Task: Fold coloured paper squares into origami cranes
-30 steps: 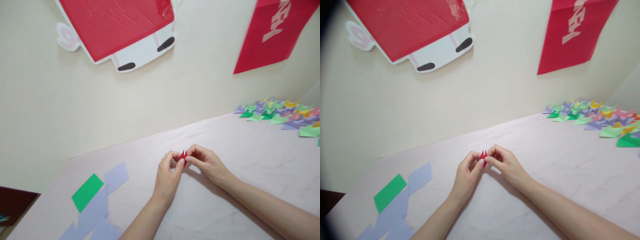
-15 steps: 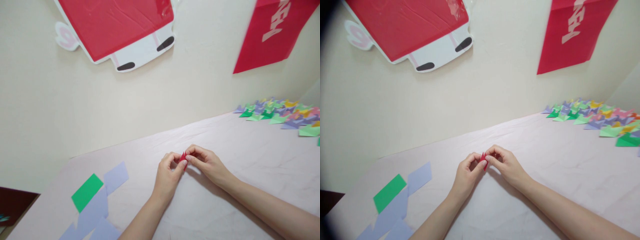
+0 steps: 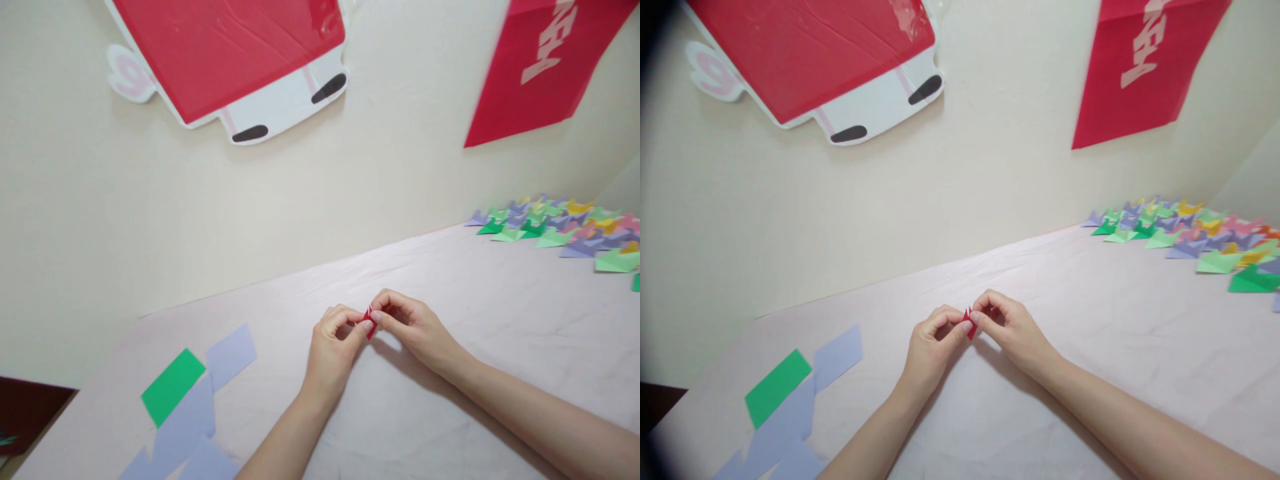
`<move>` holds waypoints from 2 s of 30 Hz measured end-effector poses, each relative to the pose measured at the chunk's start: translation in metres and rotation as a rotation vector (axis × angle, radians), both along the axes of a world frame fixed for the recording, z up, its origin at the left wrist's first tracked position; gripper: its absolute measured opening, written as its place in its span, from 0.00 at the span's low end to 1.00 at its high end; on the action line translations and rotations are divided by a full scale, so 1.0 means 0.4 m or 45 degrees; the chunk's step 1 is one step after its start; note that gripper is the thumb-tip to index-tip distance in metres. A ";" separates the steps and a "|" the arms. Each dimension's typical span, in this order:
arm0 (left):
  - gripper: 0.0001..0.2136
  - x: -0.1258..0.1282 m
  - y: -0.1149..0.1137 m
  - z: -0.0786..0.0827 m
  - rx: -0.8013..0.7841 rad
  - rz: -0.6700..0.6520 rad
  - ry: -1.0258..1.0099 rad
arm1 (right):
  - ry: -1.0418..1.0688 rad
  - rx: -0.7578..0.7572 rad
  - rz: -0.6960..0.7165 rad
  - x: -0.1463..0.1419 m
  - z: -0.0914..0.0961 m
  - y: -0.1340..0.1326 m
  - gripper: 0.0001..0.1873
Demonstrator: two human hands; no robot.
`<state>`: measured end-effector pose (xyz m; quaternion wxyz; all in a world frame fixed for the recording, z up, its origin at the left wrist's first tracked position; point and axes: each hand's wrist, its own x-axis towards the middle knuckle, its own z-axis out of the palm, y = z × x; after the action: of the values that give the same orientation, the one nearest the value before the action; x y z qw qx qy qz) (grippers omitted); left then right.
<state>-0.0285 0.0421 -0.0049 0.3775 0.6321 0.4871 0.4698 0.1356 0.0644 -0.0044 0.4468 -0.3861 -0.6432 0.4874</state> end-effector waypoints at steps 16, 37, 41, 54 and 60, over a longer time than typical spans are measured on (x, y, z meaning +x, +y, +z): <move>0.09 0.007 -0.004 0.019 0.027 -0.057 0.180 | 0.018 -0.049 0.015 0.006 0.003 -0.004 0.13; 0.05 -0.006 0.010 -0.014 -0.008 0.019 -0.113 | 0.039 -0.026 0.048 0.002 0.006 -0.004 0.08; 0.03 -0.006 0.011 -0.016 -0.037 0.005 -0.145 | 0.033 -0.037 0.043 0.003 0.002 -0.003 0.08; 0.02 -0.005 0.000 -0.011 0.009 0.098 0.020 | -0.095 0.081 -0.017 0.000 0.002 -0.003 0.09; 0.03 -0.008 -0.001 -0.013 -0.027 0.109 -0.024 | -0.147 0.104 -0.024 -0.003 -0.002 -0.003 0.08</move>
<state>-0.0317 0.0417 -0.0102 0.3683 0.6021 0.5150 0.4864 0.1345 0.0631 -0.0053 0.4289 -0.4009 -0.6837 0.4334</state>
